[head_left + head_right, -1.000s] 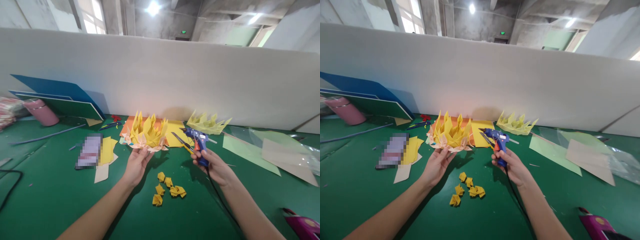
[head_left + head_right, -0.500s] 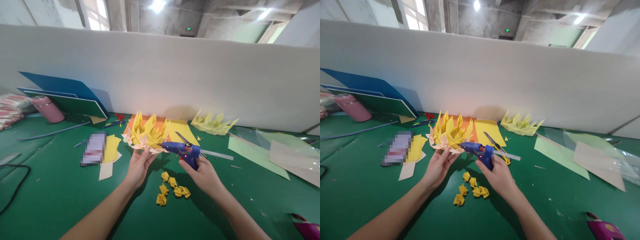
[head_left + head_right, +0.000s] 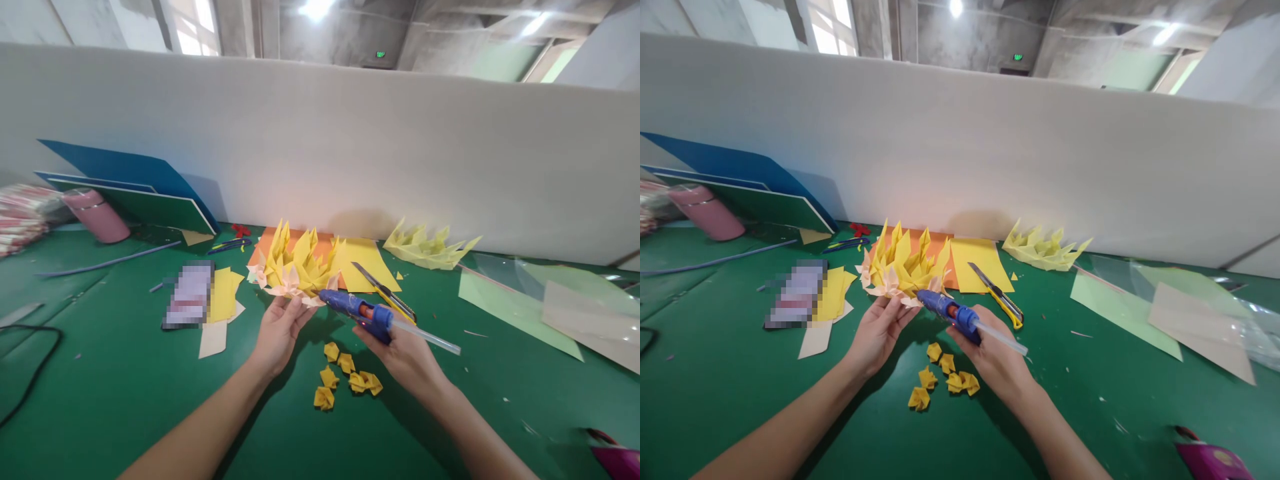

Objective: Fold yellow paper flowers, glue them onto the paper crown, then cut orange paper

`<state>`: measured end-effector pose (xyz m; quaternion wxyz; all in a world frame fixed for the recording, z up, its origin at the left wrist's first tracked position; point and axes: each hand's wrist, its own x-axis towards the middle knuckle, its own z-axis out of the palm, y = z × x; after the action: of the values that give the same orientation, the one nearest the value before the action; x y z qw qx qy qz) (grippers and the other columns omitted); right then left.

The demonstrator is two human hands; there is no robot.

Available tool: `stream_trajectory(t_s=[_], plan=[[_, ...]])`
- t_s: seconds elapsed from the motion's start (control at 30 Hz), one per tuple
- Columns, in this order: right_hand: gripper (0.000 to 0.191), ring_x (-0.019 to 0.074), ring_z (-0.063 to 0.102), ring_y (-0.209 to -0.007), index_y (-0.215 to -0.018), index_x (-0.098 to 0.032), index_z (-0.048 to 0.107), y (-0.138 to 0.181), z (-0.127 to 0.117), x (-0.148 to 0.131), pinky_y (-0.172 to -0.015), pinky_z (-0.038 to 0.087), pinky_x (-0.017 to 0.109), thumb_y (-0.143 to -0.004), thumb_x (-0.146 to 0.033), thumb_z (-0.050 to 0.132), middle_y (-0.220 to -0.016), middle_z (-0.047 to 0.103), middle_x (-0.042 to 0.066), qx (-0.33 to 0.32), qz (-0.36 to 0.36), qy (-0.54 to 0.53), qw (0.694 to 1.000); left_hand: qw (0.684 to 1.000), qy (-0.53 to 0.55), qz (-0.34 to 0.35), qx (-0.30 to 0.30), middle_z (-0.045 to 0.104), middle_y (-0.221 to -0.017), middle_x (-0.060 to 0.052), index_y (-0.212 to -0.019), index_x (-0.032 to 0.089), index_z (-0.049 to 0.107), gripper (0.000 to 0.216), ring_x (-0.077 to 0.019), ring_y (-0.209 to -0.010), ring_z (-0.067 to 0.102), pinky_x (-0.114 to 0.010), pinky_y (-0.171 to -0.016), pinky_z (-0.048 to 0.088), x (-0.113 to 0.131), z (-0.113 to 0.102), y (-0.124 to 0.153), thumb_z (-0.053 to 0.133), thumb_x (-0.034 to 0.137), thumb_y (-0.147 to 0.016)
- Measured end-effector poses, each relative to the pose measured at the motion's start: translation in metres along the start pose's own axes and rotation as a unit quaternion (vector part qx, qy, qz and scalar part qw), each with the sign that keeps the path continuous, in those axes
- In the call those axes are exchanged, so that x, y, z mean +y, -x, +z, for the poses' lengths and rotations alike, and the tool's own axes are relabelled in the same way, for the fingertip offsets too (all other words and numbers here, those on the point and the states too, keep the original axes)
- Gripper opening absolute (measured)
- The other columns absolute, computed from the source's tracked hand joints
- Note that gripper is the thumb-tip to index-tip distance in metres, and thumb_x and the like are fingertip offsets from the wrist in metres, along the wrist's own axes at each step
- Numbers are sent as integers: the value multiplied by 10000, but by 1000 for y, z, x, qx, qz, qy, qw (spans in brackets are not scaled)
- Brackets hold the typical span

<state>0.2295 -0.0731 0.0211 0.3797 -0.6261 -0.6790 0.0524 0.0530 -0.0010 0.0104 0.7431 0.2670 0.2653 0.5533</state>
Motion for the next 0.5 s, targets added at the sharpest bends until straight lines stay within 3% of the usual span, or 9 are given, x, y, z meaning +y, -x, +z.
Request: stream_trajectory(t_s=[0.17, 0.5], plan=[[267, 171, 547, -591, -731, -208, 541, 1, 0, 0, -544, 439, 268, -864, -429, 475, -673, 594, 19, 1, -12, -1, 1000, 1000, 3, -5, 7, 710, -818, -48, -800, 142, 608, 170, -148, -759, 691, -296, -807, 543, 1, 2, 1, 749, 167, -708], [259, 178, 552, -599, -729, -225, 522, 0, -4, -2, -538, 445, 276, -880, -423, 452, -685, 588, 20, 13, -25, 6, 1000, 1000, 19, -5, 8, 704, -810, -21, -798, 153, 619, 249, -174, -798, 692, -324, -840, 540, 2, 1, 2, 802, 218, -643]])
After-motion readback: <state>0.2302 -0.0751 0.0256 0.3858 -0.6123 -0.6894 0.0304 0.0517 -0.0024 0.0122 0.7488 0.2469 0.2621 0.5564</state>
